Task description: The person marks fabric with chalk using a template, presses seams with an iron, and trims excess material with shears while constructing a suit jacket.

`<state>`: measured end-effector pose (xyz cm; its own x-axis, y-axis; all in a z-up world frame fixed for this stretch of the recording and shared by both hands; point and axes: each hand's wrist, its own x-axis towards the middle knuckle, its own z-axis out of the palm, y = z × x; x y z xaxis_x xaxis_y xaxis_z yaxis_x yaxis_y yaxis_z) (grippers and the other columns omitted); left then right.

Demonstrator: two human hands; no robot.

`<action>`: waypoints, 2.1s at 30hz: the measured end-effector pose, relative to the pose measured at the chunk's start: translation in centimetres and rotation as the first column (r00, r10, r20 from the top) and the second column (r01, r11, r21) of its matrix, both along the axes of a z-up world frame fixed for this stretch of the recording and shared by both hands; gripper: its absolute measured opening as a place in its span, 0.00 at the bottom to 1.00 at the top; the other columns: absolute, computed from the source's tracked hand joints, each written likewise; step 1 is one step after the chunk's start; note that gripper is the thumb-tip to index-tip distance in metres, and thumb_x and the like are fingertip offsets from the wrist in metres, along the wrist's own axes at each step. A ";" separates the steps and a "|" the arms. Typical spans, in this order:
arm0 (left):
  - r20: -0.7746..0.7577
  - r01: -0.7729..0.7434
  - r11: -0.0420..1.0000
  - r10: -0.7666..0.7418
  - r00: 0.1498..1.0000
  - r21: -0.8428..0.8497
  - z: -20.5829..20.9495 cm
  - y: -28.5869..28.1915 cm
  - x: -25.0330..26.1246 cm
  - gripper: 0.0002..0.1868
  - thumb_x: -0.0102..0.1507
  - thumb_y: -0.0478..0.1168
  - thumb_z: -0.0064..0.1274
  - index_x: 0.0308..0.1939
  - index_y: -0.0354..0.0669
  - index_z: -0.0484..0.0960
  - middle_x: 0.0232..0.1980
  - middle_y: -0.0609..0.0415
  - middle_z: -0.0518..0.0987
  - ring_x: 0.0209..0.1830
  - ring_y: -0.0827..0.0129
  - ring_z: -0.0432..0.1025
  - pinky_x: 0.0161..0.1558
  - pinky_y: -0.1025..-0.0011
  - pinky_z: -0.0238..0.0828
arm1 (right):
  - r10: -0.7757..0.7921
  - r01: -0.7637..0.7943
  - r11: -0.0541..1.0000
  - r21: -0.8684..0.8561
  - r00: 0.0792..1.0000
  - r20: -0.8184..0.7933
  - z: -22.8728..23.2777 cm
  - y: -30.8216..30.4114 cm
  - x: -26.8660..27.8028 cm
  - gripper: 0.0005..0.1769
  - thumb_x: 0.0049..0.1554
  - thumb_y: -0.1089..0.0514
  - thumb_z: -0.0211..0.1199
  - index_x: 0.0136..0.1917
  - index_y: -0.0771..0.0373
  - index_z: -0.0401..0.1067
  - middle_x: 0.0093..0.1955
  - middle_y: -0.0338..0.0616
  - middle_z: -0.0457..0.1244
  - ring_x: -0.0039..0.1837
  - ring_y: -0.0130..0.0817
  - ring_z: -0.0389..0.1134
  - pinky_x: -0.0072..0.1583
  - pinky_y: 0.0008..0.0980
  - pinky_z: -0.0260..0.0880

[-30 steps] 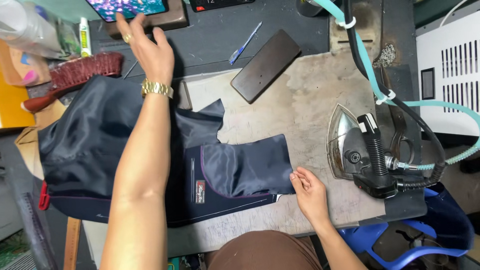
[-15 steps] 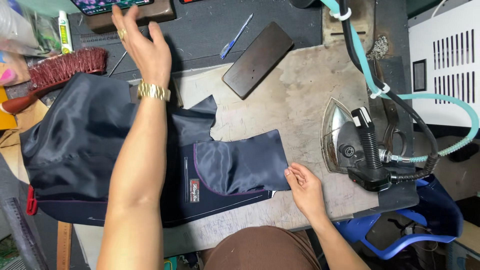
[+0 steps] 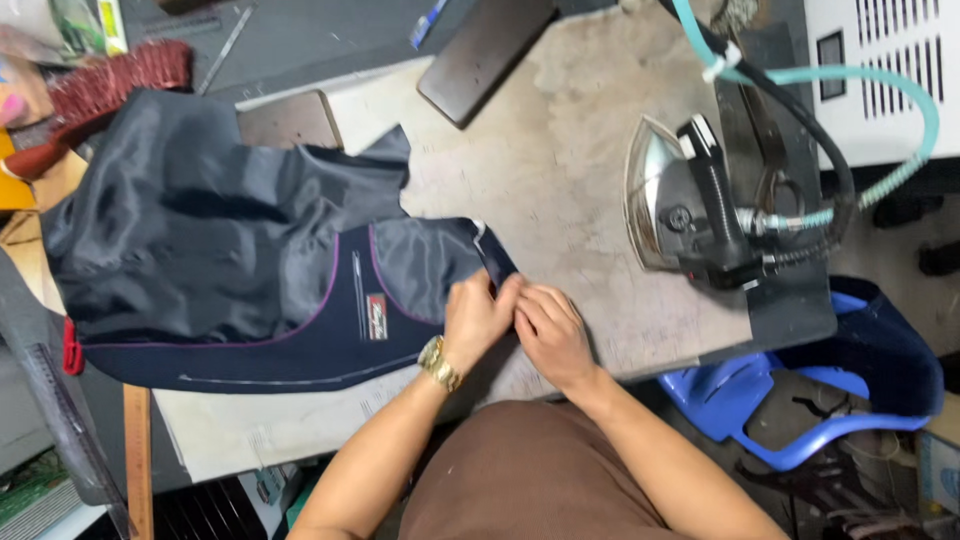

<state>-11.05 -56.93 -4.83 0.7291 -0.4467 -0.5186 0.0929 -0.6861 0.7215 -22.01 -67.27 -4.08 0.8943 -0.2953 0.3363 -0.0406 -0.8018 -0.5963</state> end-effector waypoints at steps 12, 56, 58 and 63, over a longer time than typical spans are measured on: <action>-0.219 -0.234 0.940 0.181 0.959 -0.248 0.7 -0.4 -0.9 0.12 0.67 0.38 0.53 0.29 0.38 0.80 0.16 0.46 0.79 0.13 0.66 0.76 0.19 0.74 0.72 | 0.059 -0.066 0.997 0.048 0.990 0.127 -2.6 -3.4 -2.2 0.11 0.59 0.61 0.69 0.54 0.68 0.76 0.59 0.52 0.70 0.62 0.50 0.71 0.65 0.48 0.68; -0.077 -0.290 0.938 0.280 0.957 -0.189 -4.7 -0.9 -1.0 0.13 0.58 0.37 0.54 0.19 0.36 0.77 0.15 0.48 0.73 0.12 0.62 0.74 0.12 0.76 0.69 | -0.082 0.054 0.995 -0.083 0.920 -0.383 11.1 -18.4 -1.0 0.35 0.62 0.66 0.59 0.79 0.79 0.54 0.67 0.87 0.57 0.66 0.80 0.62 0.69 0.68 0.57; 0.005 -0.224 0.956 0.229 0.973 -0.192 -2.7 -1.1 -1.1 0.17 0.59 0.39 0.53 0.17 0.42 0.68 0.15 0.54 0.66 0.12 0.63 0.75 0.14 0.73 0.62 | -0.179 0.274 0.958 0.080 0.797 -0.577 13.9 -17.8 3.0 0.37 0.65 0.57 0.58 0.82 0.69 0.48 0.76 0.69 0.51 0.50 0.53 0.61 0.56 0.49 0.65; -0.053 -0.249 0.945 0.243 0.969 -0.214 -4.4 -1.3 -0.7 0.15 0.58 0.38 0.54 0.18 0.36 0.74 0.14 0.49 0.73 0.11 0.62 0.74 0.12 0.74 0.69 | -0.109 0.307 0.889 0.339 0.863 -0.494 9.0 -16.9 2.3 0.32 0.67 0.42 0.63 0.72 0.68 0.65 0.28 0.56 0.64 0.22 0.45 0.66 0.22 0.40 0.65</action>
<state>-11.71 -58.23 -9.25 0.8185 -0.3589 -0.4485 0.2589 -0.4665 0.8458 -19.76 -84.21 4.88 0.8160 -0.5097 -0.2726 -0.5209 -0.4440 -0.7290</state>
